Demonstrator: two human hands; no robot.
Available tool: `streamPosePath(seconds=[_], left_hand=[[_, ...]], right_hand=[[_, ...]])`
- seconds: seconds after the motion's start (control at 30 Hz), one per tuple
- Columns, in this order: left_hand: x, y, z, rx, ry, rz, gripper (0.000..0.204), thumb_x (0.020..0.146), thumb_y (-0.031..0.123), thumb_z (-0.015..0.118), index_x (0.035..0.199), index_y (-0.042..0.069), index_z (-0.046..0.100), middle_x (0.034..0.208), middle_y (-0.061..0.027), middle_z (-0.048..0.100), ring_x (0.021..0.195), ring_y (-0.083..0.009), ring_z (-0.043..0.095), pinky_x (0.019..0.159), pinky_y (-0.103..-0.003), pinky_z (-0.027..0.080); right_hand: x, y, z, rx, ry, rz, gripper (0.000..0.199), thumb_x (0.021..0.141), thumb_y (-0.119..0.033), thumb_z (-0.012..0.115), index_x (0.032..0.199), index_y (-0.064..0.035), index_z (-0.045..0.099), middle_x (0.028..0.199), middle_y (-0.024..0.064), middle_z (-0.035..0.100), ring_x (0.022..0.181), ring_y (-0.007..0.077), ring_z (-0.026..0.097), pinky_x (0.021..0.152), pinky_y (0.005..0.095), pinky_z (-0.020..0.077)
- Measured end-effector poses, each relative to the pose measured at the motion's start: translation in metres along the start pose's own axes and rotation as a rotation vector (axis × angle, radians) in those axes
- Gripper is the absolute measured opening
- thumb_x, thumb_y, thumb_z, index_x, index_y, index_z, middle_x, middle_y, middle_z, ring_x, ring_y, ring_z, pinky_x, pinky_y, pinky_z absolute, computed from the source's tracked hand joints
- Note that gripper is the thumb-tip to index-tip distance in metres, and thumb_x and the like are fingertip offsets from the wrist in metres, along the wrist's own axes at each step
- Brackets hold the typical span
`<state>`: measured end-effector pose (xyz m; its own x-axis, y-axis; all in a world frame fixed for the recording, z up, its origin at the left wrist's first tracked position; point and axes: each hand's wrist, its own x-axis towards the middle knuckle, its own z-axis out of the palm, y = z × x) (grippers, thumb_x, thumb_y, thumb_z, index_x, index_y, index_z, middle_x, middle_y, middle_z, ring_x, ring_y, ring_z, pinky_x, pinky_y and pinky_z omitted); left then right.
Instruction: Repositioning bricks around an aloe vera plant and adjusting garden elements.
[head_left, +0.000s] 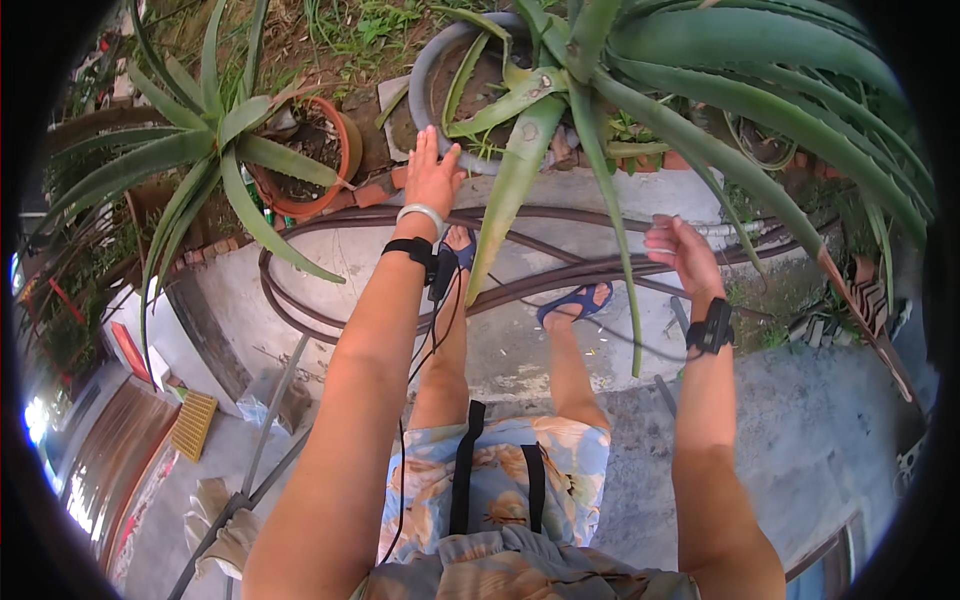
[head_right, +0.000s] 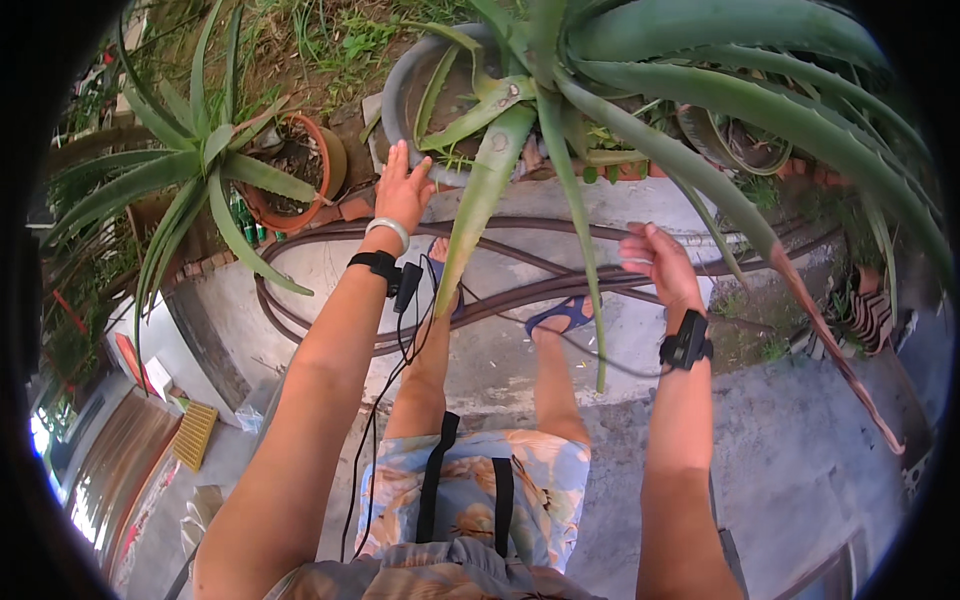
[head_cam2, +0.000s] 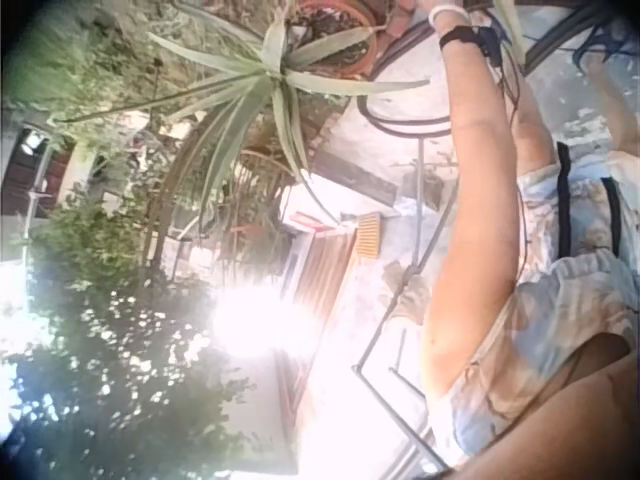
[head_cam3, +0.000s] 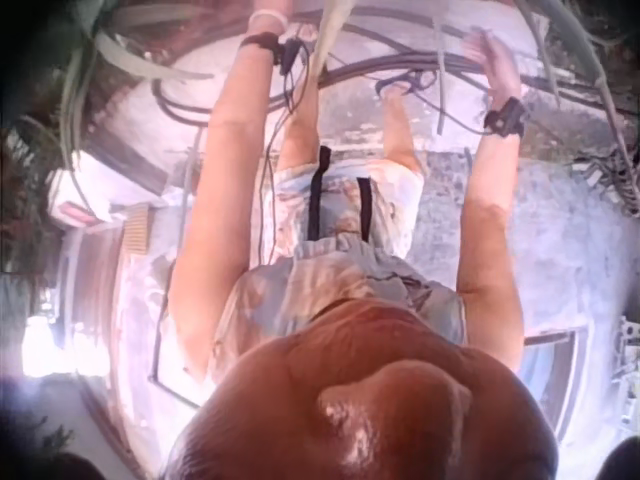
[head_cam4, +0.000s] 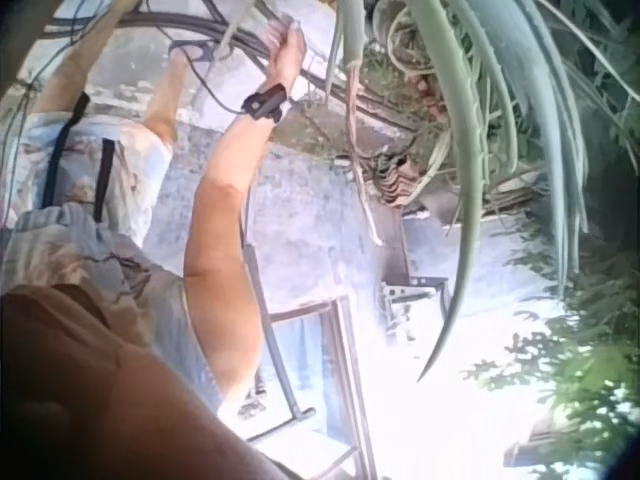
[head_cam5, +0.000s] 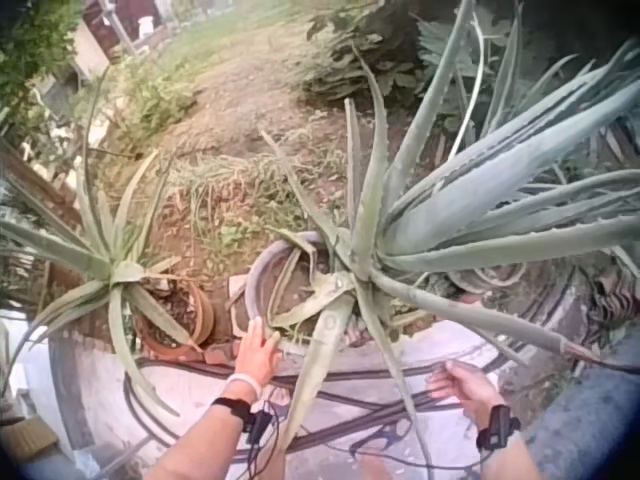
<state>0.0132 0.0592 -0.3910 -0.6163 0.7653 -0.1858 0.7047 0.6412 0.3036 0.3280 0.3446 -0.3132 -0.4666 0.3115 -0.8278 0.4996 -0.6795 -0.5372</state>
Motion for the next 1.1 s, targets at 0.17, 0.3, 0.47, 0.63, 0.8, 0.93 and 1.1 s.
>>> streamPosePath(seconds=[0.17, 0.3, 0.47, 0.63, 0.8, 0.93, 1.1], left_hand=[[0.003, 0.008, -0.007, 0.124, -0.135, -0.064, 0.050, 0.080, 0.023, 0.064, 0.128, 0.018, 0.050, 0.147, -0.0195, 0.020, 0.136, -0.0342, 0.021, 0.108, -0.046, 0.023], [0.007, 0.014, -0.009, 0.166, -0.189, -0.090, 0.050, 0.082, 0.026, 0.062, 0.130, 0.018, 0.049, 0.147, -0.0194, 0.020, 0.136, -0.0337, 0.021, 0.109, -0.046, 0.022], [0.006, 0.015, -0.014, 0.170, -0.237, -0.113, 0.055, 0.083, 0.028, 0.061, 0.134, 0.016, 0.043, 0.147, -0.0199, 0.021, 0.137, -0.0329, 0.020, 0.110, -0.045, 0.020], [0.004, 0.023, -0.023, 0.119, -0.200, -0.046, 0.055, 0.082, 0.025, 0.062, 0.133, 0.016, 0.044, 0.145, -0.0206, 0.024, 0.135, -0.0342, 0.024, 0.109, -0.046, 0.022], [-0.030, 0.015, -0.050, -0.022, -0.117, 0.039, 0.056, 0.077, 0.018, 0.066, 0.129, 0.011, 0.046, 0.142, -0.0227, 0.030, 0.131, -0.0378, 0.030, 0.106, -0.048, 0.026], [-0.070, 0.039, -0.078, -0.146, -0.109, 0.057, 0.058, 0.076, 0.018, 0.068, 0.129, 0.008, 0.046, 0.141, -0.0230, 0.033, 0.123, -0.0423, 0.038, 0.099, -0.046, 0.035], [-0.140, 0.052, -0.108, -0.257, -0.190, -0.023, 0.057, 0.078, 0.019, 0.067, 0.130, 0.009, 0.045, 0.140, -0.0234, 0.033, 0.124, -0.0406, 0.039, 0.102, -0.040, 0.035]], right_hand=[[-0.059, -0.011, 0.033, -0.161, -0.013, -0.024, 0.041, 0.091, -0.034, 0.052, 0.112, 0.0008, 0.058, 0.094, 0.0091, 0.063, 0.083, 0.0156, 0.061, 0.073, 0.0279, 0.0512], [-0.080, -0.013, 0.049, -0.249, -0.052, -0.045, 0.041, 0.088, -0.028, 0.060, 0.115, 0.0023, 0.055, 0.091, 0.0073, 0.063, 0.081, 0.0139, 0.061, 0.070, 0.0250, 0.0487], [-0.090, -0.015, 0.060, -0.185, -0.015, -0.029, 0.044, 0.082, -0.016, 0.067, 0.117, 0.0047, 0.051, 0.085, 0.0086, 0.063, 0.073, 0.0137, 0.061, 0.067, 0.0253, 0.0483], [-0.093, -0.008, 0.054, -0.143, 0.006, -0.042, 0.044, 0.082, -0.018, 0.068, 0.117, 0.0045, 0.051, 0.084, 0.0080, 0.063, 0.071, 0.0119, 0.059, 0.063, 0.0241, 0.0470], [-0.103, -0.011, 0.054, -0.240, -0.035, -0.018, 0.047, 0.083, -0.030, 0.065, 0.118, -0.0004, 0.053, 0.092, 0.0057, 0.062, 0.081, 0.0115, 0.059, 0.072, 0.0231, 0.0462], [-0.115, -0.003, 0.043, -0.212, -0.011, 0.015, 0.045, 0.082, -0.029, 0.066, 0.114, 0.0001, 0.054, 0.090, 0.0063, 0.062, 0.077, 0.0120, 0.060, 0.067, 0.0232, 0.0470], [-0.133, 0.000, 0.047, -0.236, 0.034, -0.022, 0.057, 0.077, -0.033, 0.072, 0.115, 0.0038, 0.053, 0.085, 0.0101, 0.064, 0.076, 0.0160, 0.060, 0.067, 0.0275, 0.0482]])
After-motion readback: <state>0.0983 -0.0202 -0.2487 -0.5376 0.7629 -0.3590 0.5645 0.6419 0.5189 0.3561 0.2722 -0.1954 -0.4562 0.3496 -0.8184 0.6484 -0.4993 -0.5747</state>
